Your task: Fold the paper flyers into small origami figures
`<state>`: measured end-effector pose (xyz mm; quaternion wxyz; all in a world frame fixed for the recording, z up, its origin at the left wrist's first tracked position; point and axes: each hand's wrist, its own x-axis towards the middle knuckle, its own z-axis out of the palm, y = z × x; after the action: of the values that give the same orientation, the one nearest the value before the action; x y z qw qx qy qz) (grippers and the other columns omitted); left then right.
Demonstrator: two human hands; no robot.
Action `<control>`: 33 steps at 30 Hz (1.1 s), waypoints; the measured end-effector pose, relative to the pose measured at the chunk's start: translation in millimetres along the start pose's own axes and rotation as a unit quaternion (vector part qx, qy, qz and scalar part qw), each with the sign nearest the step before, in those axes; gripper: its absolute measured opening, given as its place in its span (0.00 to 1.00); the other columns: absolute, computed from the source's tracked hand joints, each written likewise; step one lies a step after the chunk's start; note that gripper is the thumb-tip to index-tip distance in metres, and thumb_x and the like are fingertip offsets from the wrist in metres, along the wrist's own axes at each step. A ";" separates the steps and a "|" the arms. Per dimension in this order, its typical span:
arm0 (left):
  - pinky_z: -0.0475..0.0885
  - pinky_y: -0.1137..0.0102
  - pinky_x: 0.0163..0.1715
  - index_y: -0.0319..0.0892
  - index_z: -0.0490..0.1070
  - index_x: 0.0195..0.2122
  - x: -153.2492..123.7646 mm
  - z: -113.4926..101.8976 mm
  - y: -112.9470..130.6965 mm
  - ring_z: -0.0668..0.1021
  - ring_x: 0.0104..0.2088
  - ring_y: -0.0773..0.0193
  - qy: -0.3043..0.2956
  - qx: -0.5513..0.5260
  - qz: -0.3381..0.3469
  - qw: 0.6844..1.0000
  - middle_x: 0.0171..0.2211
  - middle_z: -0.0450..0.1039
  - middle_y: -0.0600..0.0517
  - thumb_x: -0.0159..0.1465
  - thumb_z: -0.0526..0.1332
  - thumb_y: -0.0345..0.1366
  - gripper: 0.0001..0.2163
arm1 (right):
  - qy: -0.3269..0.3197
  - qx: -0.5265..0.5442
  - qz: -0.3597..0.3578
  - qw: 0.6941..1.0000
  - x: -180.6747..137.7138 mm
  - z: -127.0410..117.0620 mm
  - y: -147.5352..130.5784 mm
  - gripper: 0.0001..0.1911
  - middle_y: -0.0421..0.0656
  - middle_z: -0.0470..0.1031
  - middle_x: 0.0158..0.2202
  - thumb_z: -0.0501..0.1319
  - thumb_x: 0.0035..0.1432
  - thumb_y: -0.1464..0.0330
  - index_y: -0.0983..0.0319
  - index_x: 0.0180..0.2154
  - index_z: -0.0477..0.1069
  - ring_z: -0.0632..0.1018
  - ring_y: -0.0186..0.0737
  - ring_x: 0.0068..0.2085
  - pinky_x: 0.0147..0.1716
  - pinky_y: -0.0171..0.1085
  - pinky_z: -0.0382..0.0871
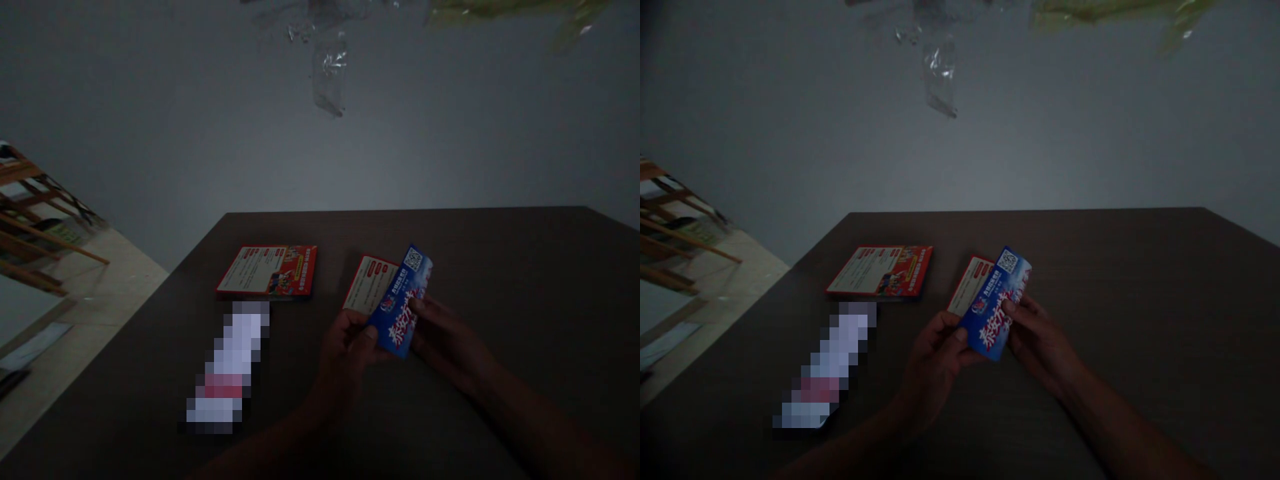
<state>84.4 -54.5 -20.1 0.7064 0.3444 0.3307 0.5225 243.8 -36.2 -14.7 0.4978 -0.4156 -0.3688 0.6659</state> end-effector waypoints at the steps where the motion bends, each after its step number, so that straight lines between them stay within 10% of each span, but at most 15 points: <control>1: 0.76 0.61 0.37 0.40 0.64 0.32 0.9 -0.5 0.5 0.76 0.34 0.63 0.001 0.002 -0.003 1.000 0.33 0.71 0.52 0.57 0.63 0.36 0.09 | 0.011 0.011 0.007 1.000 0.2 -0.7 0.7 0.14 0.48 0.76 0.46 0.59 0.56 0.61 0.58 0.44 0.67 0.77 0.50 0.45 0.43 0.48 0.72; 9: 0.68 0.75 0.22 0.41 0.62 0.34 -1.6 -6.2 7.6 0.71 0.24 0.69 0.033 0.248 0.023 0.968 0.27 0.67 0.56 0.59 0.59 0.36 0.07 | 0.088 0.053 0.023 0.995 -0.3 -2.1 -4.1 0.14 0.45 0.79 0.38 0.68 0.48 0.65 0.60 0.38 0.70 0.80 0.49 0.38 0.41 0.49 0.73; 14: 0.68 0.73 0.32 0.42 0.64 0.37 4.8 -13.4 9.3 0.71 0.31 0.68 0.132 0.359 0.114 0.917 0.31 0.66 0.54 0.58 0.61 0.36 0.08 | 0.109 0.050 0.044 0.992 -1.6 -1.2 -5.6 0.17 0.43 0.80 0.35 0.70 0.46 0.67 0.59 0.39 0.70 0.80 0.46 0.33 0.36 0.49 0.75; 21: 0.72 0.68 0.36 0.39 0.67 0.43 14.8 -13.3 5.9 0.77 0.36 0.62 0.071 0.215 0.024 0.974 0.37 0.74 0.48 0.55 0.65 0.39 0.17 | 0.055 0.009 0.030 0.998 -5.0 1.9 2.5 0.20 0.42 0.80 0.36 0.70 0.45 0.66 0.59 0.42 0.70 0.80 0.44 0.32 0.35 0.46 0.75; 33: 0.72 0.72 0.29 0.39 0.73 0.32 16.6 -16.2 3.4 0.76 0.27 0.66 0.075 0.216 -0.015 0.973 0.27 0.75 0.53 0.56 0.64 0.40 0.09 | 0.034 -0.069 0.032 0.997 -9.3 6.6 5.2 0.25 0.42 0.77 0.36 0.71 0.44 0.65 0.59 0.44 0.66 0.80 0.44 0.33 0.33 0.45 0.76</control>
<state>73.1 -35.4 -27.9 0.5962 0.4441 0.4930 0.4520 237.3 -47.0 -15.1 0.4588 -0.4830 -0.3832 0.6398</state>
